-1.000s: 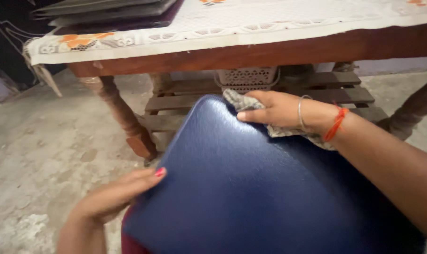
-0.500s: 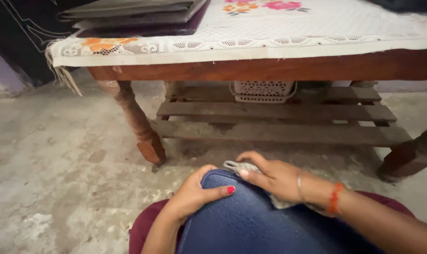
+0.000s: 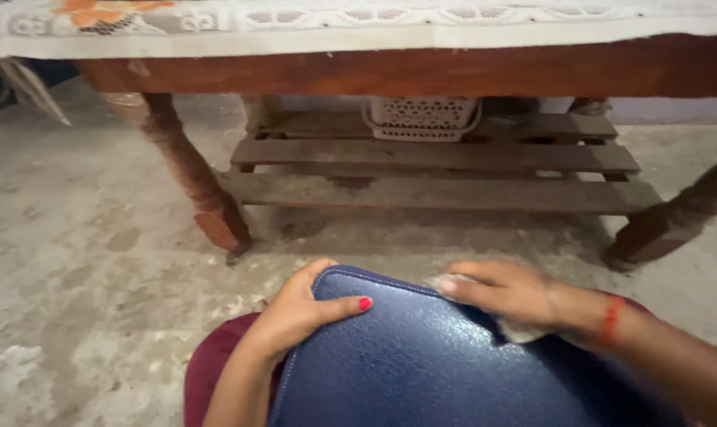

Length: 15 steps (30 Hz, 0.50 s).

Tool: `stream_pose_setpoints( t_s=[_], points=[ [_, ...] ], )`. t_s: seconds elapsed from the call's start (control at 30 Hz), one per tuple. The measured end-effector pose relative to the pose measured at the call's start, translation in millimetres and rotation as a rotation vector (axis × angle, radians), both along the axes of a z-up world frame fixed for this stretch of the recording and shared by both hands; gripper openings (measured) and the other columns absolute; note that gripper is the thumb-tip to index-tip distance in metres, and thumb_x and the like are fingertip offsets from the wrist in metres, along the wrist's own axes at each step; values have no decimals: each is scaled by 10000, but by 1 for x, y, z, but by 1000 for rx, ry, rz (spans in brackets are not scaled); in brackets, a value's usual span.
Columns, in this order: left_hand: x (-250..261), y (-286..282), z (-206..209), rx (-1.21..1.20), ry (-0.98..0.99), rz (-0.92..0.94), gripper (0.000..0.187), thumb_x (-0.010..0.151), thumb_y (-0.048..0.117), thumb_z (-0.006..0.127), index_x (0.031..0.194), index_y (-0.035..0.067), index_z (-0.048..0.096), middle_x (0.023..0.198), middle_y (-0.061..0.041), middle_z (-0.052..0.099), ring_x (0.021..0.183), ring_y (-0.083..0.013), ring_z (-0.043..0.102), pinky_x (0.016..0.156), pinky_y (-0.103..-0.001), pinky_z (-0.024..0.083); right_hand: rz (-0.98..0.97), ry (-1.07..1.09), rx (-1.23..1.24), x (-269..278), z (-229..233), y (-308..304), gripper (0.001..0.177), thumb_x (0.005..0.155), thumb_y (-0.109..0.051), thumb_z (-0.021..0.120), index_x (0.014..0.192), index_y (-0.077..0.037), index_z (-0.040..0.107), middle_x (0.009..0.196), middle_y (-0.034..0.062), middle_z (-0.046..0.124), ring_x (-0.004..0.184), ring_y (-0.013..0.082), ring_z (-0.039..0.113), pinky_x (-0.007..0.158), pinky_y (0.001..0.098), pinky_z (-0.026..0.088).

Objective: The person wipes the surfaces of several folders and a bag using a cloth. They clean a grey folder, a blue folder, and a beige bag, then place the cleaned items on a nearby table.

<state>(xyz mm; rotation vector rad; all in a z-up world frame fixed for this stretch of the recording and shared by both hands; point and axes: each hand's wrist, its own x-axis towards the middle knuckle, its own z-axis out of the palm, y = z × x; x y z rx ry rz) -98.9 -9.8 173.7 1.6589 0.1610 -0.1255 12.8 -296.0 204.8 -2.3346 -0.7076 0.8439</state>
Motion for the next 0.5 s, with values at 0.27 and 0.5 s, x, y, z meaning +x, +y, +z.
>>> stream_pose_setpoints(
  t_s=[0.27, 0.5],
  points=[
    [2, -14, 8, 62, 92, 69, 587, 662, 250, 882, 1174, 69, 659, 964, -86, 792, 846, -166, 763, 749, -300, 619, -277, 308, -29, -6, 5, -108, 485, 915, -510, 578, 1151, -146, 795, 1037, 21, 784, 1026, 122, 686, 927, 297, 530],
    [-4, -20, 11, 100, 84, 59, 531, 706, 259, 861, 1158, 39, 689, 951, -92, 783, 835, -172, 747, 739, -310, 609, 209, -254, 237, 20, -26, -65, 455, 988, -449, 550, 951, -37, 739, 1109, 67, 647, 995, 205, 650, 887, 346, 540]
  ],
)
